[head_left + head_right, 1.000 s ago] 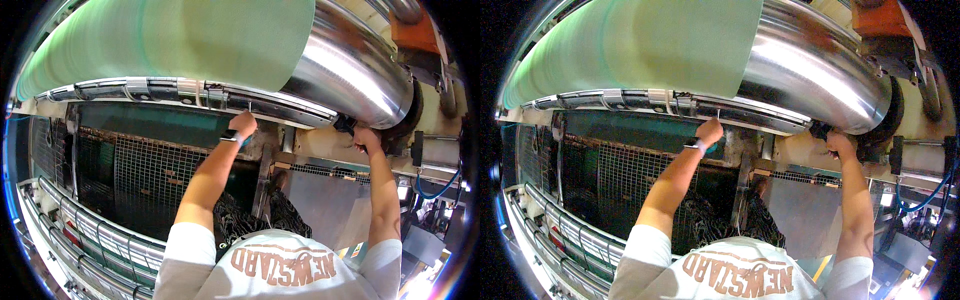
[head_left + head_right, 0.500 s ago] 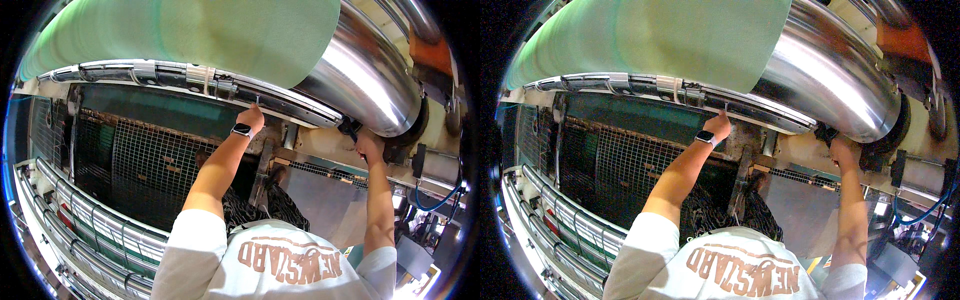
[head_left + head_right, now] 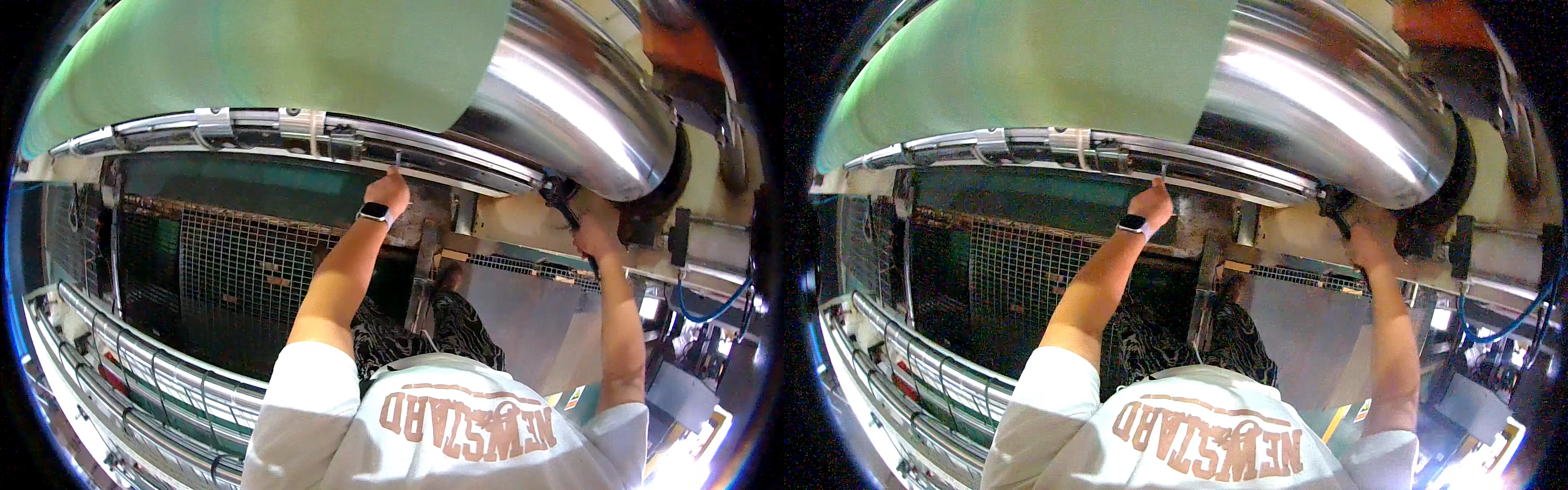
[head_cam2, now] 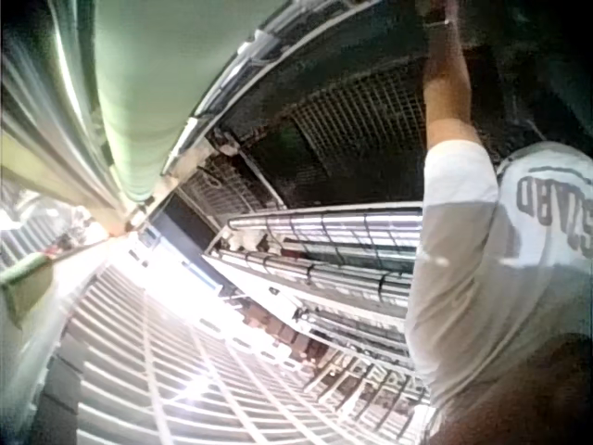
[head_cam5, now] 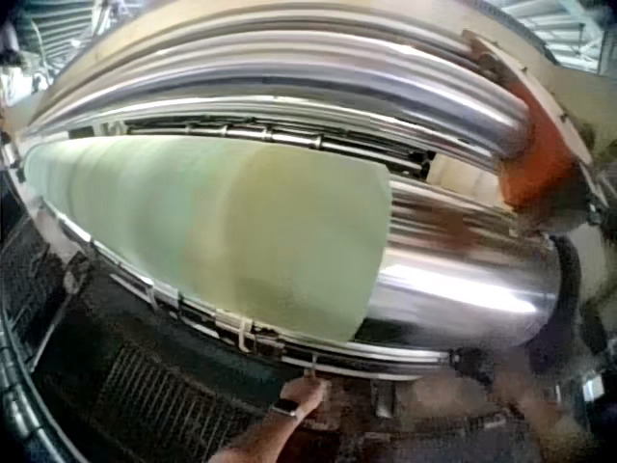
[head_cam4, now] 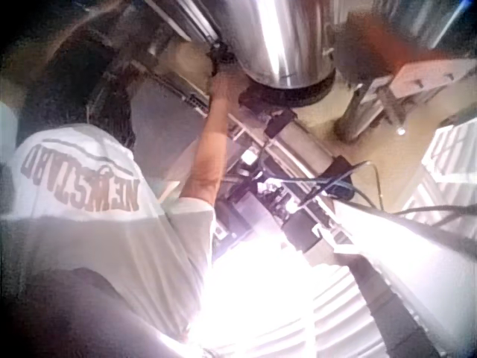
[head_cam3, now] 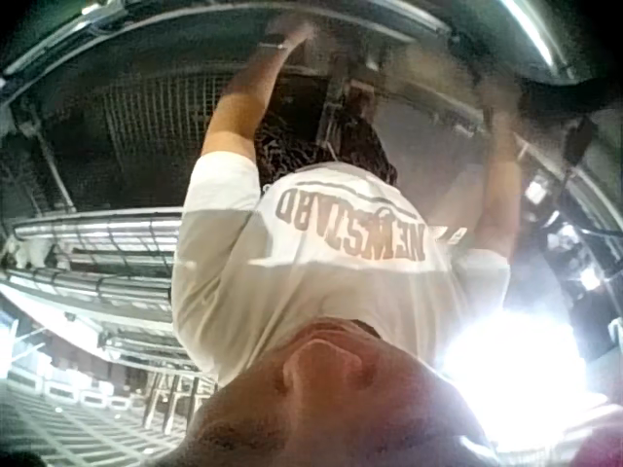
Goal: The person measures a roller on a packaging machine with a tape measure, uses a wrench and an Allen key to loosen or tighten components, and verifies the position of industrial parts.
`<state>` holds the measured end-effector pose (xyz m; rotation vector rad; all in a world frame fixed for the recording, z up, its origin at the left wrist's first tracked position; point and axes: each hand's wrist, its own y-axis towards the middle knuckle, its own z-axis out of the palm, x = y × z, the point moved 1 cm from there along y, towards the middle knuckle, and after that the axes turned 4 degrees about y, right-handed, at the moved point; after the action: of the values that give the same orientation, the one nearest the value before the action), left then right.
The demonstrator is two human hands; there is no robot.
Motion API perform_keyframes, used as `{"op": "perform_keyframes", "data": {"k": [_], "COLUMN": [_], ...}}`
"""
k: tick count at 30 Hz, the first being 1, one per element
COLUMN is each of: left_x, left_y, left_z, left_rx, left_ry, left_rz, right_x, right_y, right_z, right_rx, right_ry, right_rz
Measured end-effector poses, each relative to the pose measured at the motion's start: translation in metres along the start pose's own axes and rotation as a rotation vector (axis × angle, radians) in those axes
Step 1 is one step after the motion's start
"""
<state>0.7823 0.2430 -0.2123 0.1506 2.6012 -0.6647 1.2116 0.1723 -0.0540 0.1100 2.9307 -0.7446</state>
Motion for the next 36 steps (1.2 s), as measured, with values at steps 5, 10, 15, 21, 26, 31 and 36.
{"op": "perform_keyframes", "data": {"k": [5,10,15,21,26,31,36], "left_x": [-0.005,-0.011,-0.004,0.042,-0.020,-0.004,0.007], "left_y": [-0.005,-0.004,0.006,0.015,-0.010,-0.013,-0.025], "left_z": [-0.001,-0.003,0.009,0.044,-0.005,0.005,0.012], "left_rx": [-0.001,0.010,-0.006,-0.118,-0.085,-0.123,-0.182], "left_ry": [0.072,0.114,0.179,0.165,0.015,0.063,0.085], "left_rz": [-0.016,-0.019,-0.079,-0.098,-0.175,-0.188,-0.233], "right_x": [-0.001,0.055,0.062,0.068,0.006,0.014,0.062], "right_y": [-0.086,-0.060,0.030,0.120,0.151,0.164,0.139], "right_z": [0.130,0.199,0.254,0.276,0.342,0.334,0.254], "right_rx": [-0.605,-0.214,-0.324,-0.355,-0.006,-0.202,-0.474], "right_ry": [0.271,1.693,1.804,1.691,2.679,2.606,1.836], "right_rz": [0.149,0.684,0.695,0.547,0.069,-0.231,0.420]}}
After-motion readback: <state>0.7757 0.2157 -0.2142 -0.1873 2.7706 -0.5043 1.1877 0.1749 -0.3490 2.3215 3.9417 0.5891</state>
